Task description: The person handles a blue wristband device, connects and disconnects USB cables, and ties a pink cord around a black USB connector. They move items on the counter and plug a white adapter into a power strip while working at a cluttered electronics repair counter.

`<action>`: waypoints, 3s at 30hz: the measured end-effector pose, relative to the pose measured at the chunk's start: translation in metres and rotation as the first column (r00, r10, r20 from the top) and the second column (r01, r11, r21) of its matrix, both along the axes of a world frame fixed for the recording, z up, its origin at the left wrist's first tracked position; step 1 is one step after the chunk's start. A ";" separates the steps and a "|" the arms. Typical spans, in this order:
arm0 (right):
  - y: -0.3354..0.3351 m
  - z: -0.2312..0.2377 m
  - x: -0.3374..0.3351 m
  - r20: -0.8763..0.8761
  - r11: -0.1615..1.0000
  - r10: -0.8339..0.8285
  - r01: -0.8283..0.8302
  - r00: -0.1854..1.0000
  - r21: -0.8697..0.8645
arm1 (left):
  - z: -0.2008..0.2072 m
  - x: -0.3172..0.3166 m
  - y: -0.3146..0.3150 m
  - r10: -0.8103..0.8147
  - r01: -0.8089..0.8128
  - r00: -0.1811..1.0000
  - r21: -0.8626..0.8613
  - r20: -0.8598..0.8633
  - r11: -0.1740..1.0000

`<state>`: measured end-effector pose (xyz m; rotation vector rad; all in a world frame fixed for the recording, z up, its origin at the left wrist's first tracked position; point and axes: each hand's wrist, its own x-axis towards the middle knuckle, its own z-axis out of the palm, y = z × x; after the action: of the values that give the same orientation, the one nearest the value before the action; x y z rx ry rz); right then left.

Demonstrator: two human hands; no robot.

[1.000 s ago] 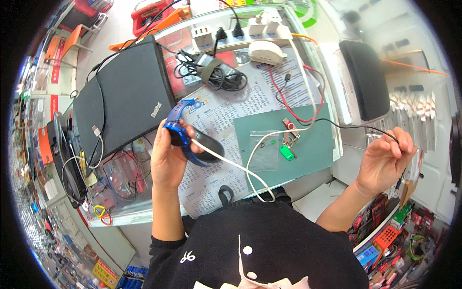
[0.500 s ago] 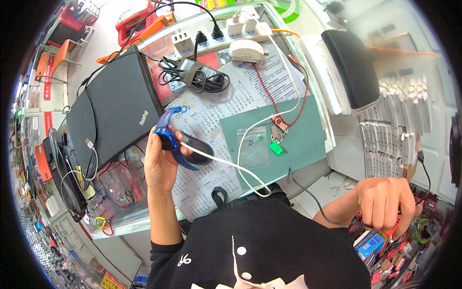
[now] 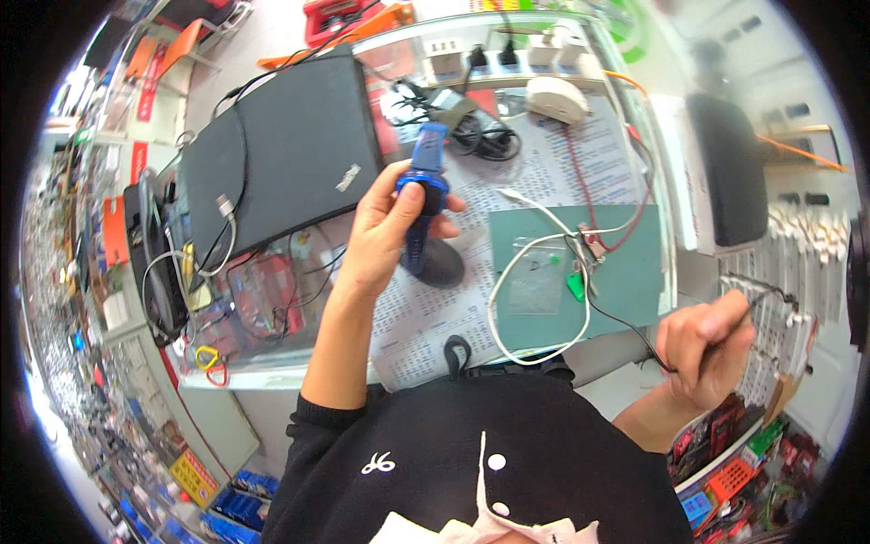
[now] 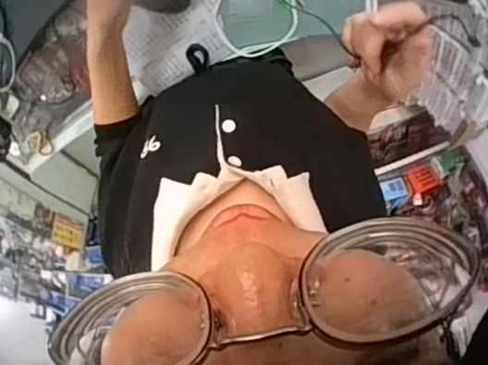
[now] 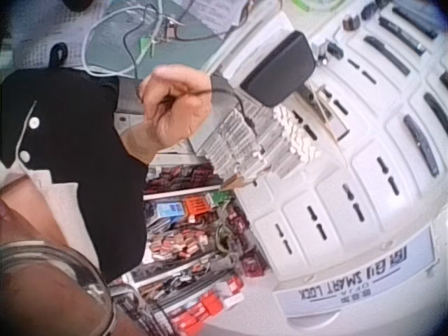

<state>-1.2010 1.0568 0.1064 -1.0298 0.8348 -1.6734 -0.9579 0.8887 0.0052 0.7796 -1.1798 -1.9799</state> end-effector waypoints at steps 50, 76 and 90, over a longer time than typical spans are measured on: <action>-0.031 -0.039 0.036 -0.699 0.900 0.383 -0.072 0.604 0.430 | 0.037 -0.032 0.044 -0.231 0.546 0.754 0.391 -0.614 0.741; -0.059 -0.090 0.021 -0.768 0.904 0.044 0.302 0.639 0.303 | 0.067 0.083 0.019 -0.183 0.401 0.348 -0.030 -0.919 0.916; -0.057 -0.128 0.043 -0.853 0.919 -0.162 0.391 0.497 0.053 | 0.084 0.121 0.004 -0.077 0.071 0.171 -0.066 -0.982 0.995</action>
<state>-1.1581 0.9995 -0.0213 -1.6145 1.8923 -1.1919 -0.8371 0.8924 0.0890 -0.6783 -0.3395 -1.8990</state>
